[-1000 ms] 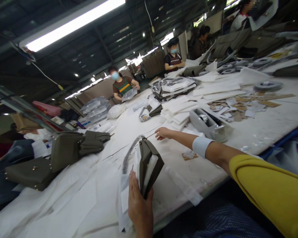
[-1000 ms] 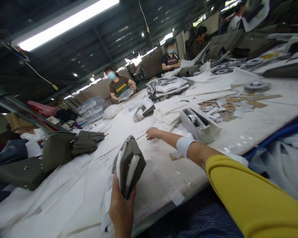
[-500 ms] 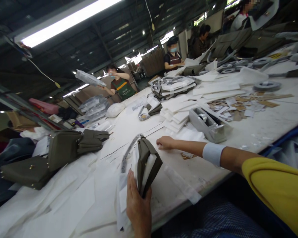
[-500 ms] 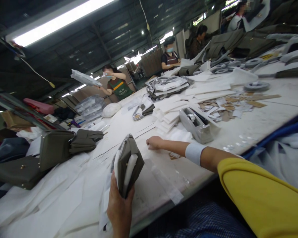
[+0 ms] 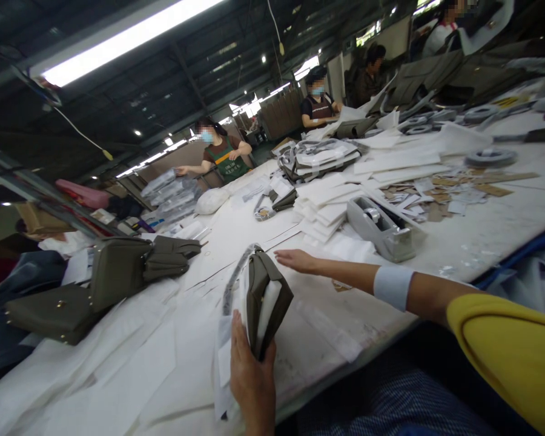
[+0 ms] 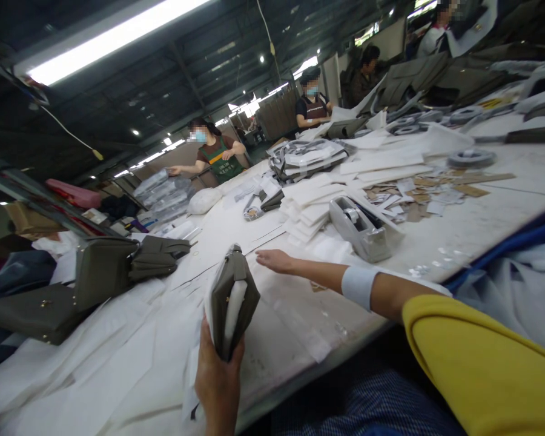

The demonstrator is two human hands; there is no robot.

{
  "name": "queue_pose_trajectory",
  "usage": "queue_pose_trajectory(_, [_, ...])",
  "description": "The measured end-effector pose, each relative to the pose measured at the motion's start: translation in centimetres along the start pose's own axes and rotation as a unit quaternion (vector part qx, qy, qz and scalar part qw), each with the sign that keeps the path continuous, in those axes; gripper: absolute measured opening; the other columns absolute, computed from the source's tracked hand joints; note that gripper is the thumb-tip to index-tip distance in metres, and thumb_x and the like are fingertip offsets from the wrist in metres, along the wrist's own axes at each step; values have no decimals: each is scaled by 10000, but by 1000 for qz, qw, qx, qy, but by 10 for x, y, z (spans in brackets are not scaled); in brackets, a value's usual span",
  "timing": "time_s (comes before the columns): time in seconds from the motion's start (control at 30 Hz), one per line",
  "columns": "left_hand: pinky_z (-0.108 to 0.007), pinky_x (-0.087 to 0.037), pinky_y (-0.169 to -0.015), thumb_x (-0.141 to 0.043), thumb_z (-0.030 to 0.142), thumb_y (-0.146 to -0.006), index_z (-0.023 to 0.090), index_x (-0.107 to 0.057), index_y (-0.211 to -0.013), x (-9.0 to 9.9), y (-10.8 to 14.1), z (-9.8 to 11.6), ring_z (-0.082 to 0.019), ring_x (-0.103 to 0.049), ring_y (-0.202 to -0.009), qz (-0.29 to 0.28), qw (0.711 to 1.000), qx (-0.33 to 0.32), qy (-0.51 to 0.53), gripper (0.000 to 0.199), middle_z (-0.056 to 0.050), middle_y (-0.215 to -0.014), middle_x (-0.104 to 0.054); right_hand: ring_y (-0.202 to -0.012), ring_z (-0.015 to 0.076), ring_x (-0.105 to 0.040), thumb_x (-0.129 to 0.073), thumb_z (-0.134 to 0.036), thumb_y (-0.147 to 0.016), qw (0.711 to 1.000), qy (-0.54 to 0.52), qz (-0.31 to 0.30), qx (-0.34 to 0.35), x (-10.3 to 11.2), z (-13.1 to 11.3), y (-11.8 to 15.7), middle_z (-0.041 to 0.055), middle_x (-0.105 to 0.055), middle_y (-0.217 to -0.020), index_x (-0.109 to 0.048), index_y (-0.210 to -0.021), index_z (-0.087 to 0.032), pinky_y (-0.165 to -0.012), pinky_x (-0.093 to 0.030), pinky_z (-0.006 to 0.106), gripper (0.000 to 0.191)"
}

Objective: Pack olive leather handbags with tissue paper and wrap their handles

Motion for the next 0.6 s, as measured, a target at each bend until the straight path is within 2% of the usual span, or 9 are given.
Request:
queue_pose_trajectory(0.03, [-387, -467, -1043, -628, 284, -900, 287, -151, -1558, 0, 0, 0, -269, -482, -1340, 0, 1000, -4, -2, 812, -118, -1490, -465, -1298, 290, -500, -599, -496, -893, 999, 26, -8, 23, -8, 2, 13, 114, -534, -1423, -579, -1312, -212, -1095, -396, 461, 506])
queue_pose_trajectory(0.1, [-385, -467, -1041, -619, 297, -908, 288, -142, -1559, -1, 1, 1, -268, -478, -1343, -1, 1000, -11, -5, 807, -119, -1497, -456, -1340, 294, -448, -666, -422, -854, 985, 149, -36, 83, -26, 4, 37, 95, -553, -1406, -632, -1254, -230, -1132, -334, 469, 445])
queue_pose_trajectory(0.17, [-380, -472, -1032, -616, 310, -909, 284, -145, -1559, -1, 1, 2, -269, -484, -1338, -4, 1000, -11, -7, 803, -122, -1497, -455, -1346, 295, -435, -655, -367, -869, 941, 305, -58, 134, -43, 5, 49, 106, -573, -1378, -643, -1237, -228, -1131, -318, 487, 394])
queue_pose_trajectory(0.23, [-379, -485, -1013, -615, 328, -908, 276, -164, -1556, 1, 1, 2, -276, -497, -1326, -8, 1000, 6, -10, 791, -128, -1490, -464, -1346, 307, -428, -620, -325, -897, 898, 408, -59, 152, -54, 5, 47, 129, -572, -1371, -634, -1246, -210, -1120, -313, 516, 368])
queue_pose_trajectory(0.4, [-414, -527, -935, -631, 382, -888, 259, -197, -1551, 13, -2, -1, -320, -562, -1254, -1, 998, 65, -14, 802, -152, -1444, -512, -1254, 336, -508, -560, -262, -930, 880, 457, -17, 129, -60, 1, 12, 195, -604, -1289, -661, -1160, -114, -1068, -355, 550, 291])
queue_pose_trajectory(0.47, [-432, -529, -932, -628, 391, -889, 254, -193, -1552, 15, -3, -3, -330, -567, -1246, 3, 997, 77, -13, 805, -158, -1439, -516, -1269, 337, -494, -548, -262, -936, 873, 470, -3, 133, -62, -3, 1, 205, -593, -1298, -667, -1132, -107, -1074, -346, 552, 277])
queue_pose_trajectory(0.6, [-476, -512, -960, -637, 393, -883, 249, -188, -1553, 14, -4, -7, -342, -556, -1257, 5, 997, 80, -2, 819, -167, -1442, -510, -1393, 402, -323, -545, -272, -928, 859, 485, 5, 165, -69, -11, -14, 253, -498, -1396, -638, -1187, -65, -1131, -174, 645, 344])
Point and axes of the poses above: each hand's wrist, its own y-axis away from the middle knuckle, its own x-axis out of the back of the hand, z = x × y, the point moved 5 cm from there along -y, towards the middle knuckle
